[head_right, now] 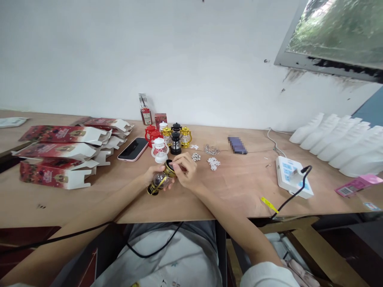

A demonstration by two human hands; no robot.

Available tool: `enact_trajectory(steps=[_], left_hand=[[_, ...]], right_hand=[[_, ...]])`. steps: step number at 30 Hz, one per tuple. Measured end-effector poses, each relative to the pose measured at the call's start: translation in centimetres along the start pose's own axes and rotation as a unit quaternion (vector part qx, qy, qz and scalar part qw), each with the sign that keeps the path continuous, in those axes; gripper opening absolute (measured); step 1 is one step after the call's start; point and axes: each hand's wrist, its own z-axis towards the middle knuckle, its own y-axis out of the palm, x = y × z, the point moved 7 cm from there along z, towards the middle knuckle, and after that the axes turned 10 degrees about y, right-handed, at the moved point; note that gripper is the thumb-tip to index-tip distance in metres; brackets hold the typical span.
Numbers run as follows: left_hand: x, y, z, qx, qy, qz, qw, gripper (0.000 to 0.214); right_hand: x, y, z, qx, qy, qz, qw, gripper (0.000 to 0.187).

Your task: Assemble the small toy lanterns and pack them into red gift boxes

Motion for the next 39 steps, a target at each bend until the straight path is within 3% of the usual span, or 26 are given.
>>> enact_trajectory(steps=[10,22,39], left_hand=[[-0.5,0.6,0.4,-0.059,0.026,-0.079,0.995,0.055],[-1.6,-0.4,0.2,-0.085,0.018,-0.1,0.991,0.051],[-1.9,-0.5,0.1,-0.092,0.006,-0.103,0.99,0.044]], right_hand=[[-0.7,0.5,-0.2,-0.028,-0.025,0.012,0.999,0.027],[-0.5,1.6,0.4,-0.175,-0.006,0.021,0.984,0.025],[-0.4,2.0,0.1,-0.197,0.0,0.049,0.979,0.023]])
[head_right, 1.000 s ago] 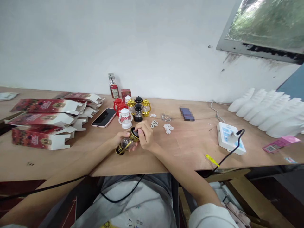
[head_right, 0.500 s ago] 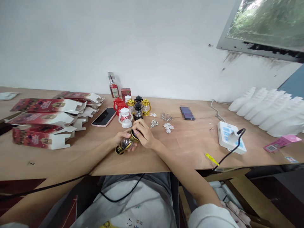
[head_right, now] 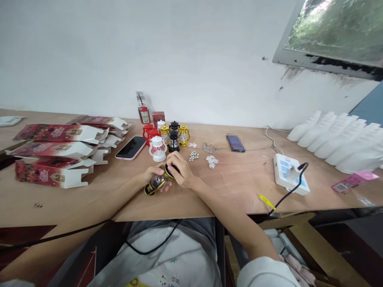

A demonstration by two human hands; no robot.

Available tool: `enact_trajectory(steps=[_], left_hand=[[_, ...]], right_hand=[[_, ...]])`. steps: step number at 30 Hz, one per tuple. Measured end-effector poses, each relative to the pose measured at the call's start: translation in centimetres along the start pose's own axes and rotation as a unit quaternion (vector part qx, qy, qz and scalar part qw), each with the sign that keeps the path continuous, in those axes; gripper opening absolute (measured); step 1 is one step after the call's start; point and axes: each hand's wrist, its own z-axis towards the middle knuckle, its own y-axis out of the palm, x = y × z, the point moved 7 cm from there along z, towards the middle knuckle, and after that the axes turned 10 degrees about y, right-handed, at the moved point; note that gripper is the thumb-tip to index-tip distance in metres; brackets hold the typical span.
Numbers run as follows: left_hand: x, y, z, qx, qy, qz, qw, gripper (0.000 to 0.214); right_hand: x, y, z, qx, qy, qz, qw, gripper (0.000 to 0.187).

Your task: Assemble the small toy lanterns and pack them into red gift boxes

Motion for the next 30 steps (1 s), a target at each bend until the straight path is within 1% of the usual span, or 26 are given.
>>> enact_trajectory(steps=[5,10,12,15,18,23,27,30], left_hand=[[0.2,0.1,0.2,0.001,0.016,0.005,1.0,0.035],[-0.2,-0.3,0.3,0.014,0.002,0.008,1.0,0.039],[-0.2,-0.3,0.3,0.016,-0.002,0.007,1.0,0.042],[0.0,-0.2,0.4,0.02,0.005,0.003,1.0,0.043],[0.1,-0.3,0.5,0.032,0.011,0.003,0.999,0.045],[0.3,-0.4,0.7,0.037,0.014,0.002,0.999,0.05],[0.6,-0.5,0.8,0.055,0.021,0.002,0.998,0.054],[0.9,-0.6,1.0,0.074,0.038,-0.003,0.997,0.056]], right_hand=[[0.3,0.2,0.1,-0.012,0.015,0.004,1.0,0.028],[0.6,0.4,0.2,-0.028,0.023,0.018,0.999,0.029],[0.7,0.4,0.2,-0.024,0.026,0.02,0.999,0.029],[0.9,0.1,0.2,0.001,0.032,0.026,0.999,0.03],[1.2,-0.3,0.1,0.036,0.035,0.042,0.998,0.028],[2.2,-0.8,-0.1,0.095,0.045,0.05,0.993,0.023],[3.0,-1.1,-0.4,0.129,0.083,0.037,0.988,0.021],[3.8,-1.4,-0.5,0.169,0.134,0.042,0.976,0.02]])
